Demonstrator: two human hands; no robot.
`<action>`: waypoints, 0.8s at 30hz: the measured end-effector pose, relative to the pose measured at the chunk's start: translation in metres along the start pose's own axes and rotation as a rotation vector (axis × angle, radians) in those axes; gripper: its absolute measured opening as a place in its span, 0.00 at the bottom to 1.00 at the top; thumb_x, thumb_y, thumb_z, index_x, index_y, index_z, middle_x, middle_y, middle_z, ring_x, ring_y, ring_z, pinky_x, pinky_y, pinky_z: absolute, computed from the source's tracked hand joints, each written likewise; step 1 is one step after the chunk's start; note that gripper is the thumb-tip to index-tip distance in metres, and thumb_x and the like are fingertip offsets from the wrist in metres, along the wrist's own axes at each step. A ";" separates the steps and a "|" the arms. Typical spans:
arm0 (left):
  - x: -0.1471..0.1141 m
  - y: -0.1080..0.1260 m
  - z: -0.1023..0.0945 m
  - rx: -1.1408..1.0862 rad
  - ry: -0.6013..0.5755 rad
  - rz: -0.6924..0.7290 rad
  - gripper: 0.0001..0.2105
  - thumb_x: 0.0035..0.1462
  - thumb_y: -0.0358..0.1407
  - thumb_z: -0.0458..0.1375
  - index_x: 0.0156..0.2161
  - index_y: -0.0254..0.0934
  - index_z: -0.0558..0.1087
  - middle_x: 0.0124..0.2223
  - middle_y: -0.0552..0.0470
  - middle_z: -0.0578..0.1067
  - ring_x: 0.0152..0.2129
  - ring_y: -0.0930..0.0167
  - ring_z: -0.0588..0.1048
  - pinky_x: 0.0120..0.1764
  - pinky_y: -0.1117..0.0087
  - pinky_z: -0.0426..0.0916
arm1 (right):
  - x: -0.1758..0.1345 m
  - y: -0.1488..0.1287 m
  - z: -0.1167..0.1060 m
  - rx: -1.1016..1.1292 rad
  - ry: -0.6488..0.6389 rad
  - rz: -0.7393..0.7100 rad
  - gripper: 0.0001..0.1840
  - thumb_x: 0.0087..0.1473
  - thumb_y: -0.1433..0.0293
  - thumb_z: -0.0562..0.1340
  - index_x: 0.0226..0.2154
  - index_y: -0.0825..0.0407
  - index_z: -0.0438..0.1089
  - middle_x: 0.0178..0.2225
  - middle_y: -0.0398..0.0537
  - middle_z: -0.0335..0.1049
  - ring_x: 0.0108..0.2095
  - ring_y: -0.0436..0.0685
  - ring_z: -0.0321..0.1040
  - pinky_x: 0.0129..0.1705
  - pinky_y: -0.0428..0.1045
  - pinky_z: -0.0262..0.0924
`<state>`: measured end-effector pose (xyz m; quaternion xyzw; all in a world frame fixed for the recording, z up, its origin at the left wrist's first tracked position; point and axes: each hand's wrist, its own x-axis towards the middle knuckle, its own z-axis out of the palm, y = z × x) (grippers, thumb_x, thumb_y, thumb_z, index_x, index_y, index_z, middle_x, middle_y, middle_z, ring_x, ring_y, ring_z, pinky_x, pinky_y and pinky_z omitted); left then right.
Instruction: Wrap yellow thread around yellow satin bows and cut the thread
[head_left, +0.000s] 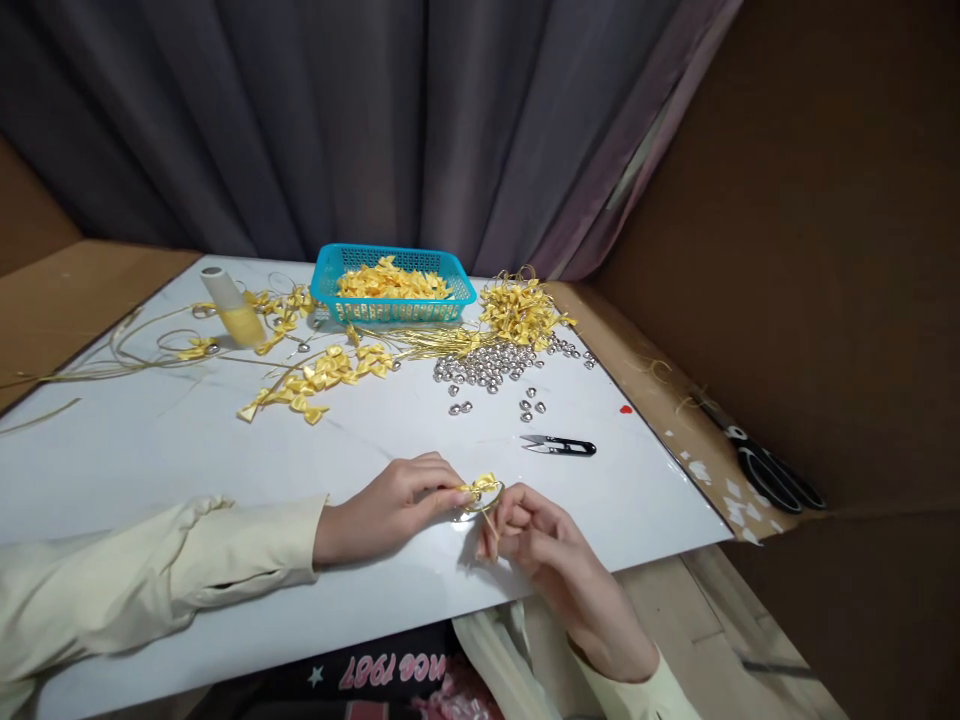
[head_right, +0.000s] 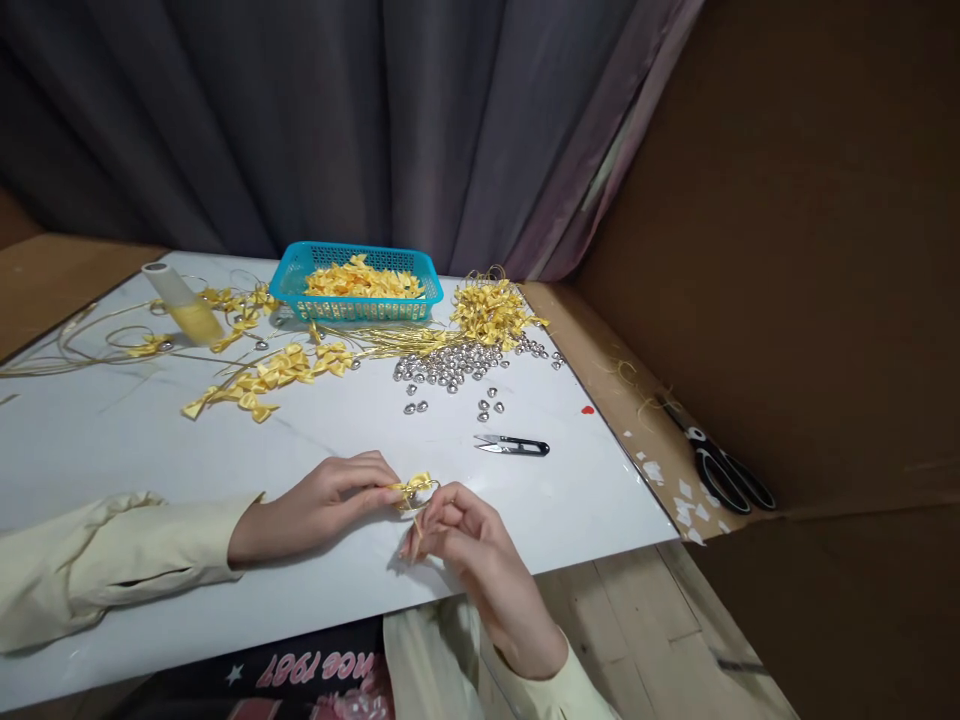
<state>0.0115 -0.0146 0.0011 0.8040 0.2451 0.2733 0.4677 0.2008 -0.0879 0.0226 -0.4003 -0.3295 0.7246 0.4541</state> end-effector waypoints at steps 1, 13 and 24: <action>0.000 0.000 0.000 -0.010 0.006 -0.022 0.11 0.64 0.34 0.51 0.34 0.32 0.74 0.33 0.48 0.75 0.34 0.71 0.71 0.39 0.70 0.65 | 0.000 0.002 0.001 -0.015 -0.002 0.018 0.08 0.42 0.76 0.64 0.28 0.54 0.64 0.24 0.41 0.67 0.28 0.50 0.65 0.34 0.46 0.57; 0.001 0.002 -0.001 -0.104 0.013 -0.134 0.13 0.63 0.39 0.50 0.36 0.33 0.74 0.35 0.48 0.74 0.34 0.71 0.72 0.39 0.70 0.65 | -0.009 -0.013 -0.012 -0.340 -0.077 0.082 0.14 0.56 0.59 0.62 0.37 0.53 0.67 0.21 0.41 0.69 0.21 0.47 0.63 0.28 0.44 0.57; 0.000 0.002 0.000 -0.157 0.047 -0.170 0.14 0.62 0.39 0.51 0.35 0.31 0.74 0.35 0.46 0.74 0.33 0.70 0.73 0.37 0.69 0.67 | -0.029 -0.037 -0.025 -0.430 -0.394 0.061 0.13 0.61 0.65 0.57 0.45 0.52 0.73 0.41 0.54 0.76 0.43 0.56 0.73 0.48 0.54 0.64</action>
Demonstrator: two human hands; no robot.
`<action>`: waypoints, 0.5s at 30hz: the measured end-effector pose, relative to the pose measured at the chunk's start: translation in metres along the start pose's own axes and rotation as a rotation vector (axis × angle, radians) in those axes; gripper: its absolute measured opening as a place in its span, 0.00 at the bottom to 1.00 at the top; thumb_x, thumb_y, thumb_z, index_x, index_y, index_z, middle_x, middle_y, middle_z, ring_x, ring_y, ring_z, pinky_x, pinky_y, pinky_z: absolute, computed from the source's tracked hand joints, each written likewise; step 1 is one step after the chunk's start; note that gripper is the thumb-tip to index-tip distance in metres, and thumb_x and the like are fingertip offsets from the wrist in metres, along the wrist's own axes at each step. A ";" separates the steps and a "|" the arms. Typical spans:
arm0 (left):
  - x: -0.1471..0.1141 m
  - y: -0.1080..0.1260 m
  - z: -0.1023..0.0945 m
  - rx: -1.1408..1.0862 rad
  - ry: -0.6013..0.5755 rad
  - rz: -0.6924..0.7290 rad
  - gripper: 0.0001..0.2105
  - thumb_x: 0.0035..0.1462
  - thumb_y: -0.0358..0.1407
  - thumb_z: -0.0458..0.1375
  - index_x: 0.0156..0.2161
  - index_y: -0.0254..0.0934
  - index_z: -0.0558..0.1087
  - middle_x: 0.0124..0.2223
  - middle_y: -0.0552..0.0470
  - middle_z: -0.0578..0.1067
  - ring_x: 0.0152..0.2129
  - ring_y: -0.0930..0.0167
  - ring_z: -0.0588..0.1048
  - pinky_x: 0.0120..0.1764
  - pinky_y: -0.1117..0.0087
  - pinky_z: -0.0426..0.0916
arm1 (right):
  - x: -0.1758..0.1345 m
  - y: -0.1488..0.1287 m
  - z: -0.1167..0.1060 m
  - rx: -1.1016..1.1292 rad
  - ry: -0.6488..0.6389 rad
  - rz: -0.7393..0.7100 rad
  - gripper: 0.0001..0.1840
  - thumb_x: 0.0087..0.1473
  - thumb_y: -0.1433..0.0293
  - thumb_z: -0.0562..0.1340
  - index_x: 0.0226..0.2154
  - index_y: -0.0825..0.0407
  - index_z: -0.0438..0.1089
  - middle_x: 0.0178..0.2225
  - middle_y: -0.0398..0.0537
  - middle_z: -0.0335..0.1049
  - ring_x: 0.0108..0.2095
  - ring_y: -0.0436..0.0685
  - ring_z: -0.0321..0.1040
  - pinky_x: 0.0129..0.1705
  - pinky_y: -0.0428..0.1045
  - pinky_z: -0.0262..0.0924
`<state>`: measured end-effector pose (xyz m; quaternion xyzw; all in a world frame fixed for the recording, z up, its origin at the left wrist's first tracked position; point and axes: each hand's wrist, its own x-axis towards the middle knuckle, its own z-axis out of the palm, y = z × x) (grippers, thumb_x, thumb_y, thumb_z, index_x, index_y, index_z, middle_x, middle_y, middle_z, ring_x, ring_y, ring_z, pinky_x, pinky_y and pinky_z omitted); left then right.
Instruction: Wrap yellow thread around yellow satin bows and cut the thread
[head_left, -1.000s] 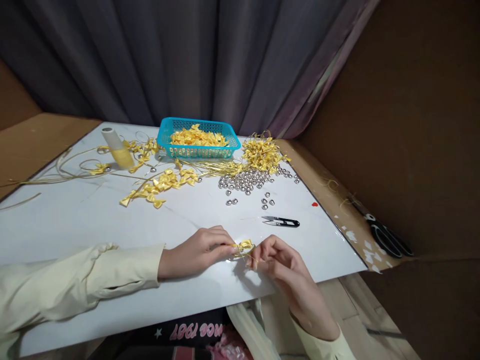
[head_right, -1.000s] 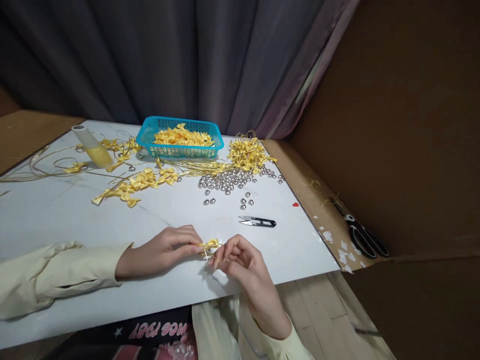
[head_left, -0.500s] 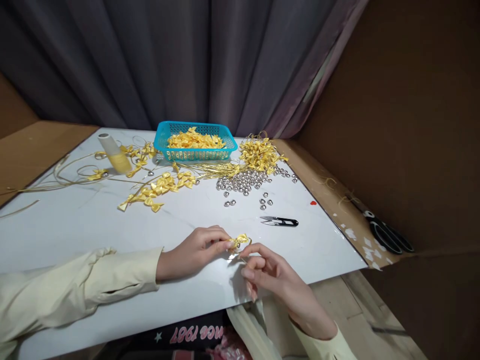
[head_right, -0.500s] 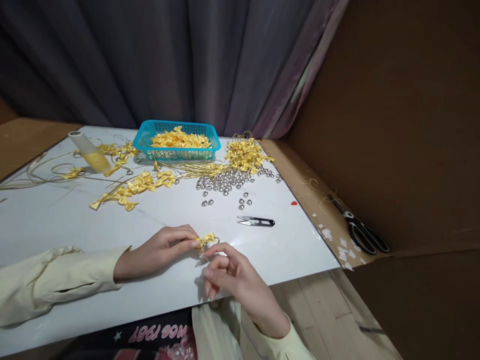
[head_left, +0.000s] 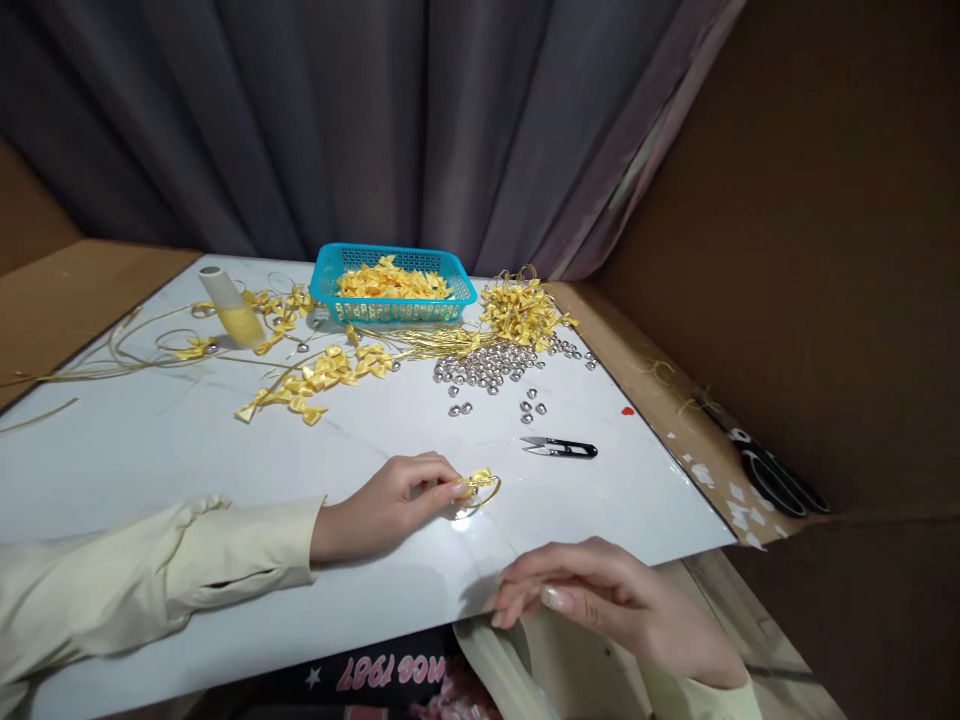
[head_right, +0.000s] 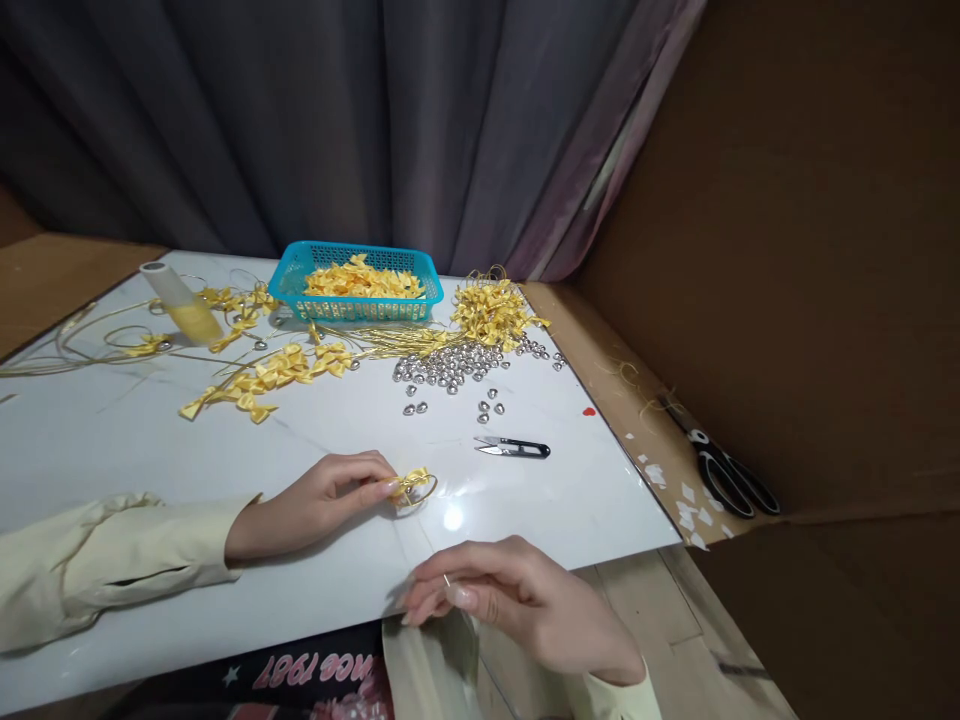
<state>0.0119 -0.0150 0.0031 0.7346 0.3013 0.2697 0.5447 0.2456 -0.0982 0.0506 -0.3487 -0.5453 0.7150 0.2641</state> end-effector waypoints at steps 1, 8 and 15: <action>0.000 0.000 0.000 -0.004 0.004 -0.001 0.14 0.62 0.39 0.51 0.35 0.31 0.74 0.35 0.46 0.74 0.33 0.69 0.73 0.37 0.69 0.67 | 0.000 0.000 0.000 0.005 -0.027 -0.019 0.15 0.62 0.66 0.57 0.49 0.50 0.71 0.45 0.54 0.75 0.46 0.57 0.72 0.50 0.56 0.63; 0.001 -0.001 0.000 0.014 0.054 0.005 0.13 0.62 0.38 0.52 0.34 0.31 0.75 0.35 0.45 0.75 0.34 0.69 0.73 0.39 0.68 0.67 | 0.015 0.012 0.002 -0.180 0.361 -0.025 0.10 0.57 0.64 0.62 0.35 0.49 0.78 0.29 0.48 0.78 0.28 0.54 0.75 0.35 0.49 0.69; 0.003 -0.001 0.001 0.038 0.127 -0.021 0.13 0.61 0.38 0.53 0.34 0.31 0.76 0.34 0.47 0.76 0.33 0.69 0.73 0.38 0.68 0.66 | 0.023 0.011 0.003 -0.545 0.520 -0.321 0.07 0.54 0.64 0.65 0.33 0.43 0.80 0.42 0.50 0.75 0.39 0.58 0.70 0.40 0.52 0.66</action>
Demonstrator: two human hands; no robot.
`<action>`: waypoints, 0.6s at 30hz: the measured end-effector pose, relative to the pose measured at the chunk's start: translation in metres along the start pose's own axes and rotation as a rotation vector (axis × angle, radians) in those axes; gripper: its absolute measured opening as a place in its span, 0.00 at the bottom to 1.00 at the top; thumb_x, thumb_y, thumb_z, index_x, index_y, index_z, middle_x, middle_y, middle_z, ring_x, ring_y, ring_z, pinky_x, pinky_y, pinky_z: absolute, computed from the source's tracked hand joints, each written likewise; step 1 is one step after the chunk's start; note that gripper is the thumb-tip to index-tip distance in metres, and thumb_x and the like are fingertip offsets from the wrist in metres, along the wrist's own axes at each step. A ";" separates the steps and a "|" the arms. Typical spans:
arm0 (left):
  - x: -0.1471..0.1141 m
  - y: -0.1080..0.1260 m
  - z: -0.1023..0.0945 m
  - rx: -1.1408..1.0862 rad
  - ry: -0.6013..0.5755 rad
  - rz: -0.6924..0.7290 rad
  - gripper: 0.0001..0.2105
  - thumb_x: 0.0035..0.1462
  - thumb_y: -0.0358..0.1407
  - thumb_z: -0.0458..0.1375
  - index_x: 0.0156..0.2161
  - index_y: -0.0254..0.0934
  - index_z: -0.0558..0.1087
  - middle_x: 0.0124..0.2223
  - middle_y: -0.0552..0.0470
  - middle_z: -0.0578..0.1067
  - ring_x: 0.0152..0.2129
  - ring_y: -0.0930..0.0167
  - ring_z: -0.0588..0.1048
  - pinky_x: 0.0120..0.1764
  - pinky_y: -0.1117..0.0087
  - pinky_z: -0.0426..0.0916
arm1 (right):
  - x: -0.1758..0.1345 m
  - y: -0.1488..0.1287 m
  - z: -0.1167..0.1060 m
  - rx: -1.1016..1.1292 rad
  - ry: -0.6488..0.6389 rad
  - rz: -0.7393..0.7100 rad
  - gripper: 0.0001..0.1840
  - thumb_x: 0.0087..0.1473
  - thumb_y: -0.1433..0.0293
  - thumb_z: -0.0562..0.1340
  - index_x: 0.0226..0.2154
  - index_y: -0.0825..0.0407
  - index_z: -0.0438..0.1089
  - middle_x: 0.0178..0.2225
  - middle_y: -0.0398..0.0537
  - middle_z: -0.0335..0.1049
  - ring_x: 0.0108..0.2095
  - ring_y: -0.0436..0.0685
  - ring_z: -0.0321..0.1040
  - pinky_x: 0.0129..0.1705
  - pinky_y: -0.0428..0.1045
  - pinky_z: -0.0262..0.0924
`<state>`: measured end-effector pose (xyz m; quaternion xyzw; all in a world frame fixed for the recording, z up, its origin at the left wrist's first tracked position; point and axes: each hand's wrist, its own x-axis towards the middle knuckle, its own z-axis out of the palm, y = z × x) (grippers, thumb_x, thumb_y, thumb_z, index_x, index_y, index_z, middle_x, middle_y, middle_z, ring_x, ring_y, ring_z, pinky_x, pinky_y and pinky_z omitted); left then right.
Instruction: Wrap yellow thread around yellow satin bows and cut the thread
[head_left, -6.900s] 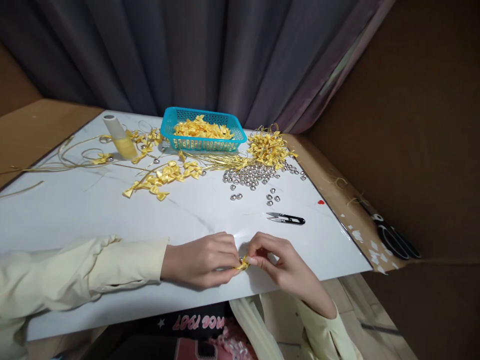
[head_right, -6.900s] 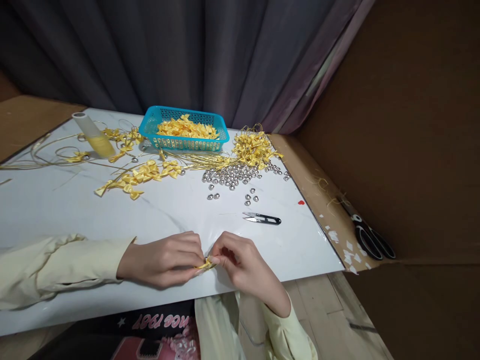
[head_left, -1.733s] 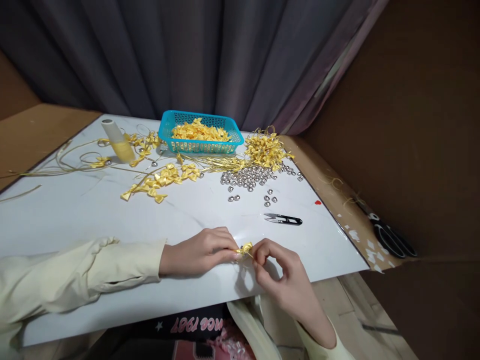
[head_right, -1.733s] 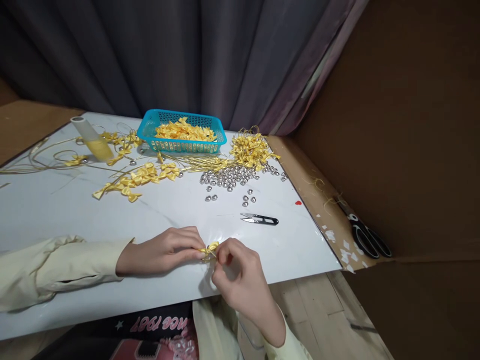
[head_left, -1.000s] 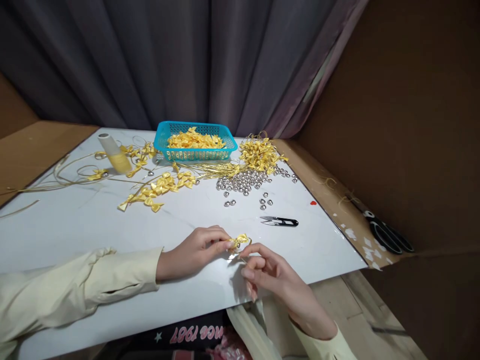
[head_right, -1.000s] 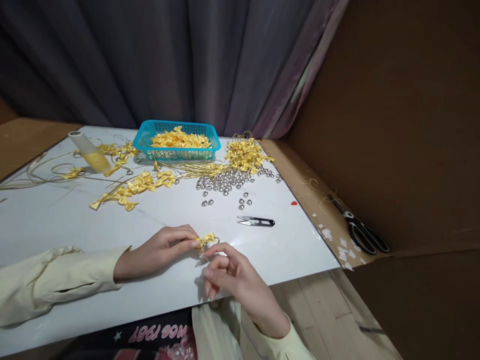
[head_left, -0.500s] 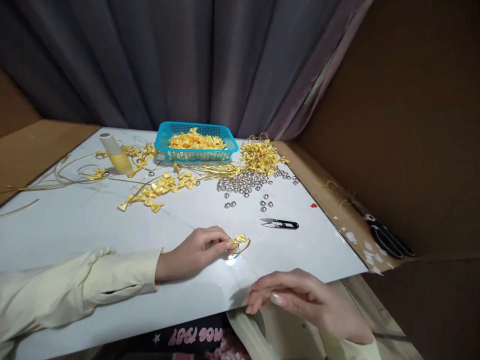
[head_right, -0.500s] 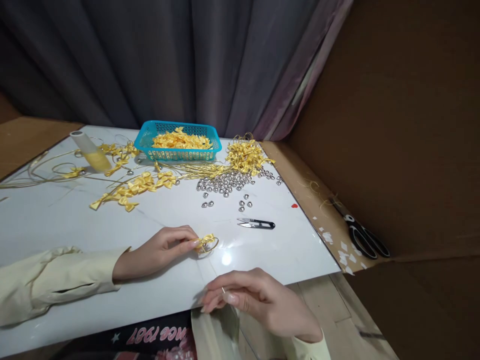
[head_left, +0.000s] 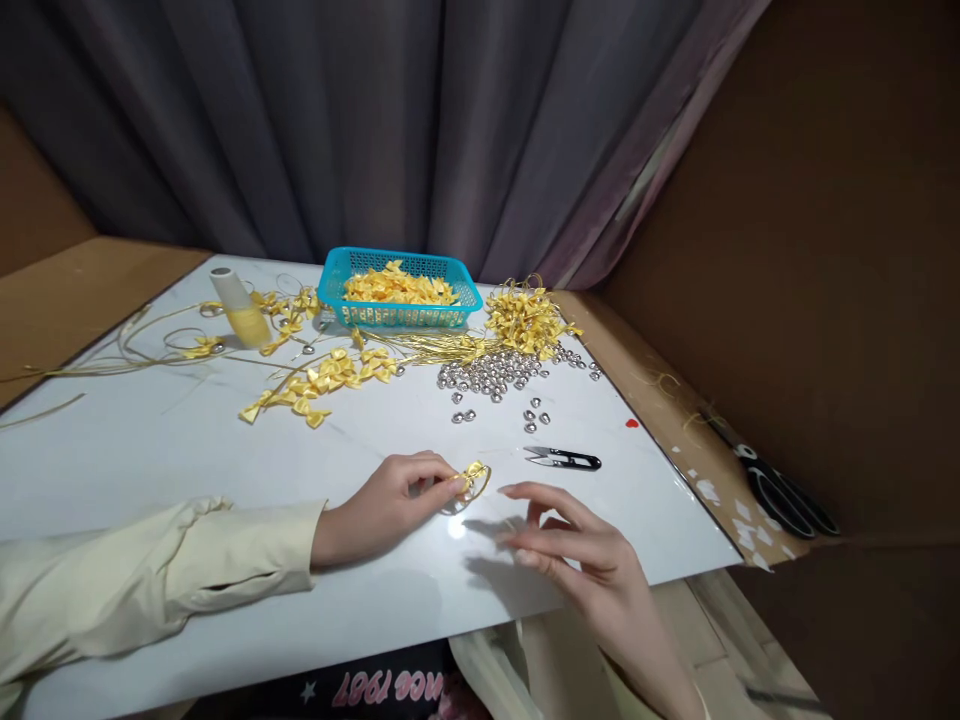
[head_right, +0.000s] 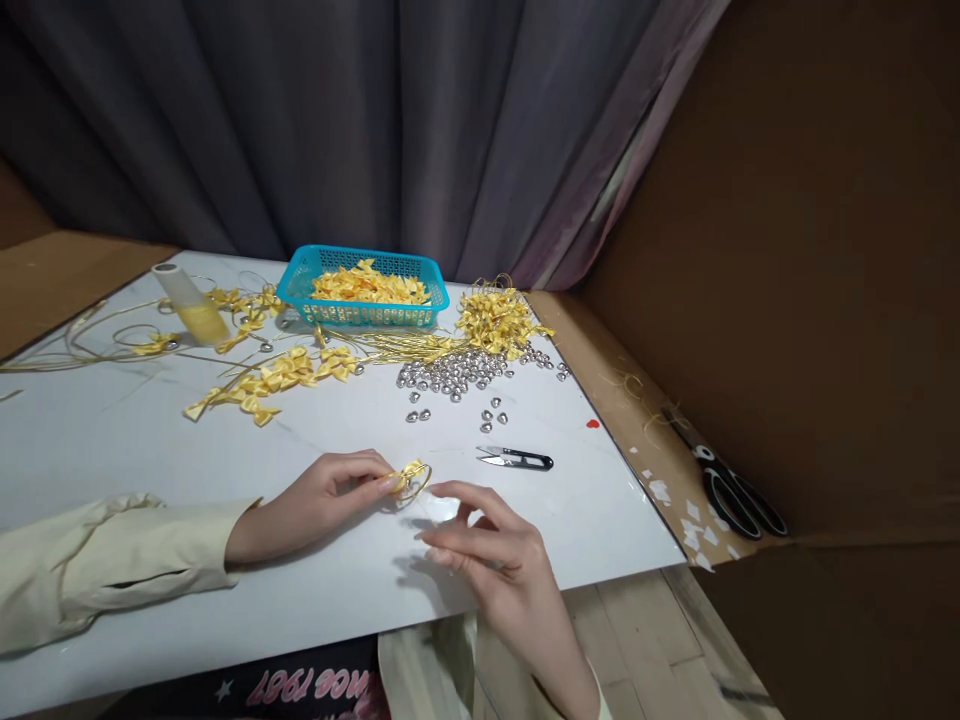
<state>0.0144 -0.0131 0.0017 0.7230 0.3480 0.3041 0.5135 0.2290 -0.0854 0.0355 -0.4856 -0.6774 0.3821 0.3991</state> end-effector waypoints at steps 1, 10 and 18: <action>0.000 0.000 0.000 -0.001 0.007 -0.003 0.13 0.61 0.38 0.53 0.34 0.31 0.76 0.34 0.47 0.76 0.33 0.70 0.73 0.38 0.68 0.66 | 0.000 -0.001 0.002 0.049 -0.049 -0.013 0.07 0.55 0.63 0.64 0.33 0.43 0.80 0.41 0.49 0.76 0.38 0.58 0.70 0.40 0.53 0.66; 0.000 0.003 -0.001 0.023 0.014 0.060 0.11 0.60 0.35 0.55 0.32 0.33 0.77 0.33 0.48 0.77 0.33 0.70 0.73 0.38 0.70 0.67 | 0.009 0.002 0.044 0.333 0.043 0.378 0.15 0.50 0.59 0.67 0.32 0.54 0.77 0.19 0.45 0.75 0.19 0.53 0.71 0.29 0.49 0.70; 0.000 0.005 -0.001 -0.032 -0.003 0.050 0.12 0.59 0.35 0.55 0.29 0.34 0.77 0.31 0.48 0.78 0.33 0.69 0.73 0.38 0.69 0.68 | 0.011 0.014 0.065 0.132 0.205 0.235 0.15 0.54 0.60 0.63 0.27 0.53 0.77 0.21 0.48 0.76 0.20 0.56 0.74 0.27 0.49 0.71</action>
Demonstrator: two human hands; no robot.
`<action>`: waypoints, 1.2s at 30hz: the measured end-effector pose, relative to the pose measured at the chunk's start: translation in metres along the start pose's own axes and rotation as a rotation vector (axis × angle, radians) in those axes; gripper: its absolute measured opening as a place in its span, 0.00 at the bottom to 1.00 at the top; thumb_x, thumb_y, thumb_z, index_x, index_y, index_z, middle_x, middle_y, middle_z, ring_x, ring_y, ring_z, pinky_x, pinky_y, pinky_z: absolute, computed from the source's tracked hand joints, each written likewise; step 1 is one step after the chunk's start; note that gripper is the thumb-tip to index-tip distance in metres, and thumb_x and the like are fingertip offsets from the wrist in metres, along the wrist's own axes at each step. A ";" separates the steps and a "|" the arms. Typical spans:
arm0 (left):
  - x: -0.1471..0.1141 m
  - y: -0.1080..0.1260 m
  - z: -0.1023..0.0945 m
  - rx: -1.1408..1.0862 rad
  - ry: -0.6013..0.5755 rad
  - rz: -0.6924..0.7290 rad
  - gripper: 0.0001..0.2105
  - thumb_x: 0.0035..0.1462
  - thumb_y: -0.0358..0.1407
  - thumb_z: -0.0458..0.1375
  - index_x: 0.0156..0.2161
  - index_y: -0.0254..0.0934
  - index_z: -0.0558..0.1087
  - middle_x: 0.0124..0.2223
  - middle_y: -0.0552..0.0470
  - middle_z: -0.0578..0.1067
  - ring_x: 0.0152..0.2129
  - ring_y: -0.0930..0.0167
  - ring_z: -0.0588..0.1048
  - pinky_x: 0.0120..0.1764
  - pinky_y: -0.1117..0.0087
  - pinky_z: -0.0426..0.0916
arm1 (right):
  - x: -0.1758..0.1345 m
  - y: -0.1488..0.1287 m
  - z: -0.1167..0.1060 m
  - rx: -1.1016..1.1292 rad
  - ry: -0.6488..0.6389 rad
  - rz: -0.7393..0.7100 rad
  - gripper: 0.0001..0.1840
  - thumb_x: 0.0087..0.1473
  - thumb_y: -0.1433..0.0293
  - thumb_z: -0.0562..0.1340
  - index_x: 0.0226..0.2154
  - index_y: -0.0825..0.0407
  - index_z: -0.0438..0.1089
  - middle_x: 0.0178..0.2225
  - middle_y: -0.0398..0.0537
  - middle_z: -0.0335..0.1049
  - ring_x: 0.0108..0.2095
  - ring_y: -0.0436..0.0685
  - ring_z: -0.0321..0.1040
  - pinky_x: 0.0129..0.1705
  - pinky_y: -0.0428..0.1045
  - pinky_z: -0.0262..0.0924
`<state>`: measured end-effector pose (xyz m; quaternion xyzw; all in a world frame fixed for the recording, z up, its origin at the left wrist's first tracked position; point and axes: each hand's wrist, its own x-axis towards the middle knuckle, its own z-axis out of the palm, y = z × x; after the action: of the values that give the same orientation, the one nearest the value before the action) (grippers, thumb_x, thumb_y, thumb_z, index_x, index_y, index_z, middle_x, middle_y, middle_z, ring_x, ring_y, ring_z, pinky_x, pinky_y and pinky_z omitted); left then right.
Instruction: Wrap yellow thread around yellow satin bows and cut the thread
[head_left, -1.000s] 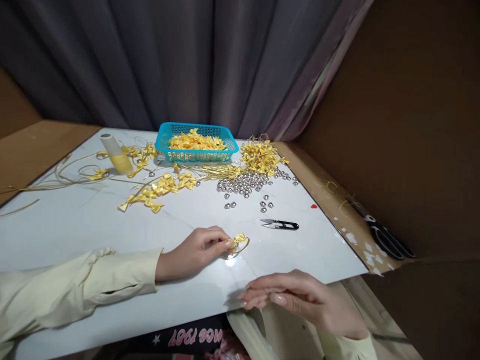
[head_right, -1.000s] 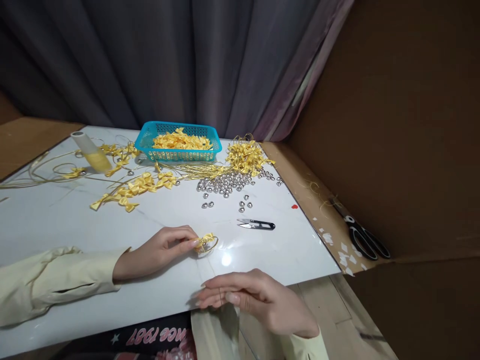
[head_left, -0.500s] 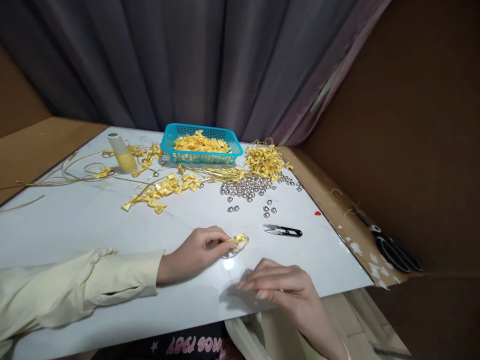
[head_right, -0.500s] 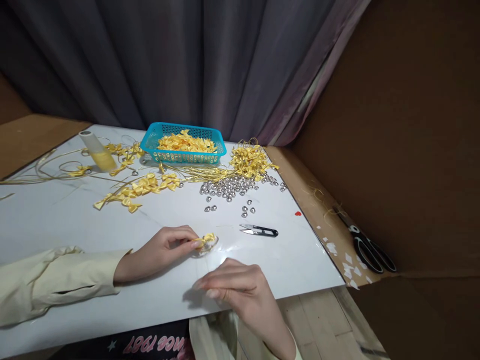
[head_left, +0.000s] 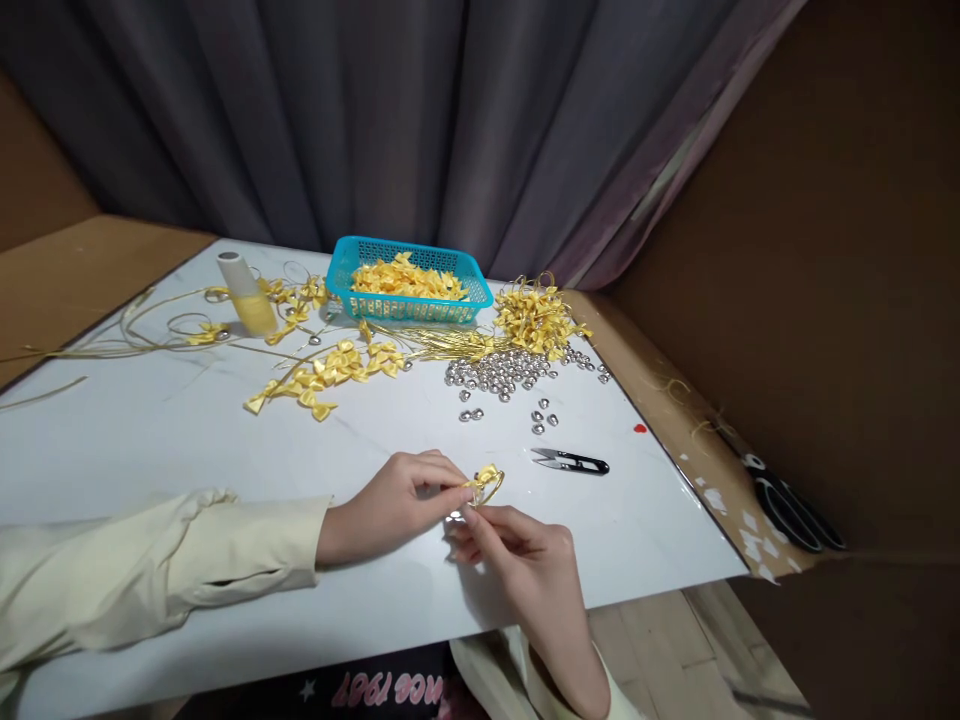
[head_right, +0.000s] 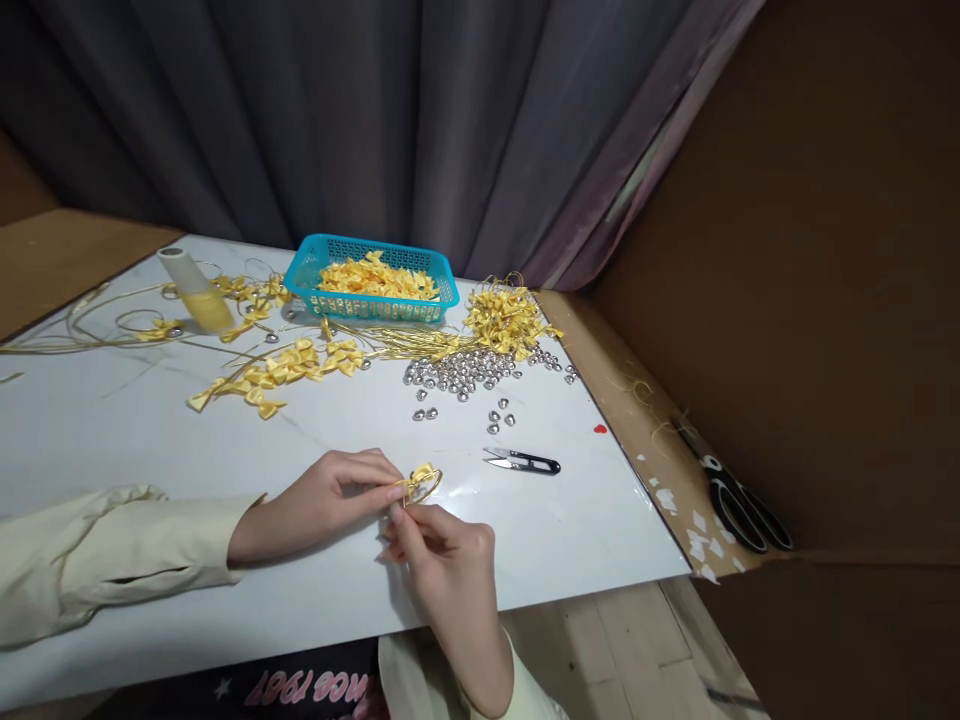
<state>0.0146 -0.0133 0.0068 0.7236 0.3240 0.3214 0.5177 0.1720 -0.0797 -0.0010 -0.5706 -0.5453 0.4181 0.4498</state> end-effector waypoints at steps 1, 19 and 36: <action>0.000 0.000 0.000 -0.008 -0.001 -0.008 0.12 0.59 0.35 0.55 0.29 0.34 0.77 0.31 0.48 0.78 0.33 0.69 0.73 0.38 0.69 0.68 | 0.000 0.002 0.001 -0.009 0.010 -0.005 0.15 0.55 0.60 0.62 0.27 0.53 0.77 0.22 0.47 0.76 0.20 0.56 0.74 0.27 0.48 0.71; 0.000 -0.002 0.000 -0.004 -0.022 -0.013 0.09 0.57 0.34 0.58 0.30 0.33 0.78 0.31 0.47 0.77 0.35 0.67 0.72 0.41 0.66 0.67 | 0.001 -0.001 0.003 -0.003 0.002 -0.005 0.17 0.56 0.61 0.61 0.22 0.54 0.73 0.17 0.44 0.72 0.16 0.52 0.69 0.21 0.45 0.66; 0.000 -0.003 0.002 0.005 0.069 -0.040 0.09 0.58 0.33 0.57 0.31 0.33 0.78 0.33 0.48 0.77 0.34 0.69 0.73 0.39 0.69 0.68 | -0.012 -0.006 0.001 -0.218 0.035 -0.147 0.13 0.60 0.69 0.56 0.42 0.55 0.73 0.26 0.46 0.77 0.24 0.52 0.74 0.27 0.43 0.68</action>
<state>0.0156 -0.0132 0.0030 0.7066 0.3571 0.3350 0.5108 0.1687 -0.0912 0.0046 -0.5817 -0.6200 0.3123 0.4239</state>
